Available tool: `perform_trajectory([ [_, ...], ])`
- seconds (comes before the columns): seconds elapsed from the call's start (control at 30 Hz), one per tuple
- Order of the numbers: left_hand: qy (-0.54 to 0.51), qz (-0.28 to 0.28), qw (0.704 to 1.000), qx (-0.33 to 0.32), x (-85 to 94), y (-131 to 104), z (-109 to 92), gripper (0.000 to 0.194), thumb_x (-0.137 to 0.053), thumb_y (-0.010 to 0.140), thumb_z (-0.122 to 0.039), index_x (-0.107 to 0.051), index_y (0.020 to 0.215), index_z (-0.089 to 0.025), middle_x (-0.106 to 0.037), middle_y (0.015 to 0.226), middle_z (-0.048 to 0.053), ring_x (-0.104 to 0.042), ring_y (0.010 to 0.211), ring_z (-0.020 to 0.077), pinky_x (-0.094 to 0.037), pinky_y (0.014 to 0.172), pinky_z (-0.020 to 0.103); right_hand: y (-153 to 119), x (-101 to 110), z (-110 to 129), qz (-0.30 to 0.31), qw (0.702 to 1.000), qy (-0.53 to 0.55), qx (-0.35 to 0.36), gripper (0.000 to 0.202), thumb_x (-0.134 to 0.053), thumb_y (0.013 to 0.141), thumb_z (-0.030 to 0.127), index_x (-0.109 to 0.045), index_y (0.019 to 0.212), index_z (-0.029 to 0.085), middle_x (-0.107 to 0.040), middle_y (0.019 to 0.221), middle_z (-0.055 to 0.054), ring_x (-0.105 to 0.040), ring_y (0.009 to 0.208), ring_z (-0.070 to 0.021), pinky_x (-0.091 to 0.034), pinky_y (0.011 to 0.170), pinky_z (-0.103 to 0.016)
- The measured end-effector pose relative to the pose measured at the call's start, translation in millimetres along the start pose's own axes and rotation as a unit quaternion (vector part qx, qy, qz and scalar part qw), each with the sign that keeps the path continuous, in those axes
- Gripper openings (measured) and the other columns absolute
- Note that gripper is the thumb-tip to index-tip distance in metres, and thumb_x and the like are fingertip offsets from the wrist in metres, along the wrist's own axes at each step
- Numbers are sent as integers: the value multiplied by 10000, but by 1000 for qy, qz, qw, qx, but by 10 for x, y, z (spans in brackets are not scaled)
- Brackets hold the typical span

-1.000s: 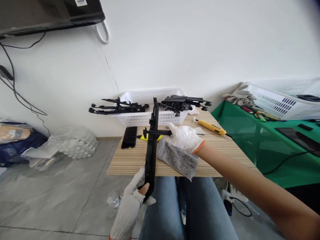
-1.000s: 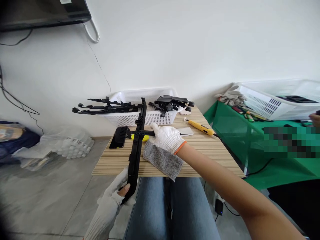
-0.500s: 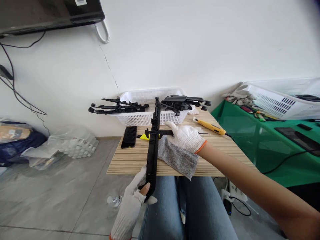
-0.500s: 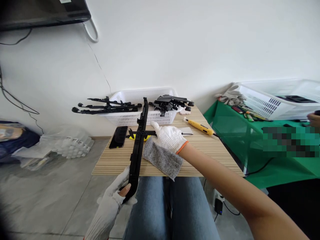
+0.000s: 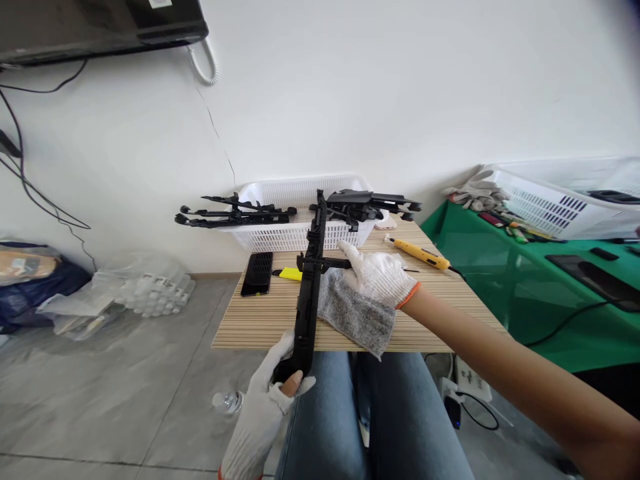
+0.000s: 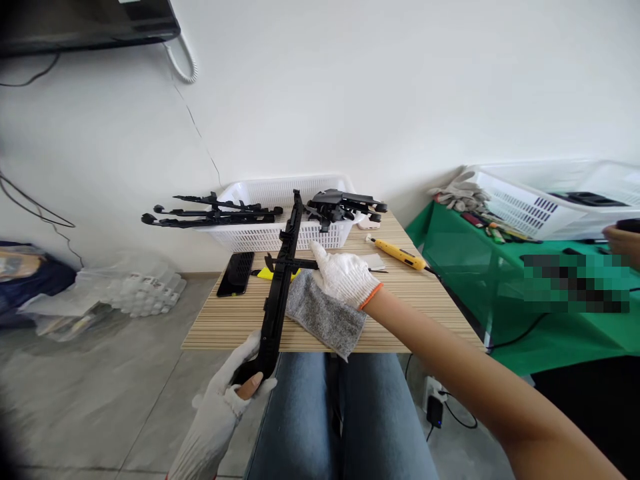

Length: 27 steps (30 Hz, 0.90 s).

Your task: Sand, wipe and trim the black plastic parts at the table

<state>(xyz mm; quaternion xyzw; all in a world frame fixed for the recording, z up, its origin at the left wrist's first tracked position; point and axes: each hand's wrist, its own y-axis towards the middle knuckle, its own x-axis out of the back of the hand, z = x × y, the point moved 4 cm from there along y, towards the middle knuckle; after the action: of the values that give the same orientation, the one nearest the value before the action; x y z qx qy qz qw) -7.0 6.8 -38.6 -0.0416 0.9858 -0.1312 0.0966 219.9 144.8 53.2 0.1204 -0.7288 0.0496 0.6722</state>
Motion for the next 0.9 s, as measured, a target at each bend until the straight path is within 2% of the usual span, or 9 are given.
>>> perform_trajectory([
  [0.17,27,15,1000,0,-8,-27,-4,723,-867,688,-437,-640,1349,-255,-549,1503,90,-532,1348,379,-592,998,435,-12,12,-19,-6,1000,13,-12,625,-371,986,411,-328,1566,182,-739,1074,-152,-702,968,-329,-493,742,-375],
  [0.3,123,-8,992,-40,-3,-48,-56,779,-858,691,-452,-595,1396,-250,-585,1467,94,-486,1395,356,-415,1172,479,-8,-6,-14,-5,1000,13,-14,639,-383,986,421,-292,1584,215,-740,1066,-141,-703,949,-321,-480,729,-359],
  [0.37,145,-5,988,-51,-24,-66,-87,838,-840,714,-458,-521,1462,-257,-591,1459,101,-475,1407,340,-378,1195,474,-5,-29,-10,-10,1000,12,-12,664,-393,986,437,-255,1597,217,-744,1037,-139,-705,921,-315,-470,720,-348],
  [0.5,95,19,995,-35,-73,-104,-101,934,-805,753,-487,-369,1552,-278,-592,1449,123,-548,1343,337,-497,1105,449,-8,-75,-16,-42,999,-3,-33,760,-401,980,464,-119,1625,176,-750,950,-144,-705,828,-303,-458,695,-339],
  [0.6,44,20,999,-6,-76,-114,-61,988,-810,744,-516,-313,1571,-307,-592,1436,137,-651,1212,345,-566,1022,453,-48,-52,-20,-79,995,-4,-68,882,-406,962,565,-30,1623,119,-742,846,-142,-698,766,-309,-459,668,-342],
  [0.67,24,21,999,12,-73,-111,-30,1020,-821,730,-527,-289,1576,-322,-566,1456,150,-679,1164,348,-585,993,447,-91,-17,-6,-82,994,1,-79,916,-403,955,608,-31,1621,102,-735,799,-136,-694,738,-306,-464,658,-342],
  [0.73,11,22,999,23,-73,-103,-7,1054,-836,710,-538,-273,1578,-338,-508,1507,162,-690,1143,356,-595,977,441,-137,11,27,-61,996,2,-71,879,-409,965,572,-51,1623,111,-734,791,-129,-692,722,-292,-468,657,-337],
  [0.9,9,26,999,44,-123,-105,13,1093,-852,675,-563,-260,1574,-372,-361,1606,163,-727,1060,348,-616,940,427,-214,16,123,-46,999,-19,-20,799,-418,977,473,-85,1628,150,-745,934,-158,-686,745,-265,-459,625,-299],
])
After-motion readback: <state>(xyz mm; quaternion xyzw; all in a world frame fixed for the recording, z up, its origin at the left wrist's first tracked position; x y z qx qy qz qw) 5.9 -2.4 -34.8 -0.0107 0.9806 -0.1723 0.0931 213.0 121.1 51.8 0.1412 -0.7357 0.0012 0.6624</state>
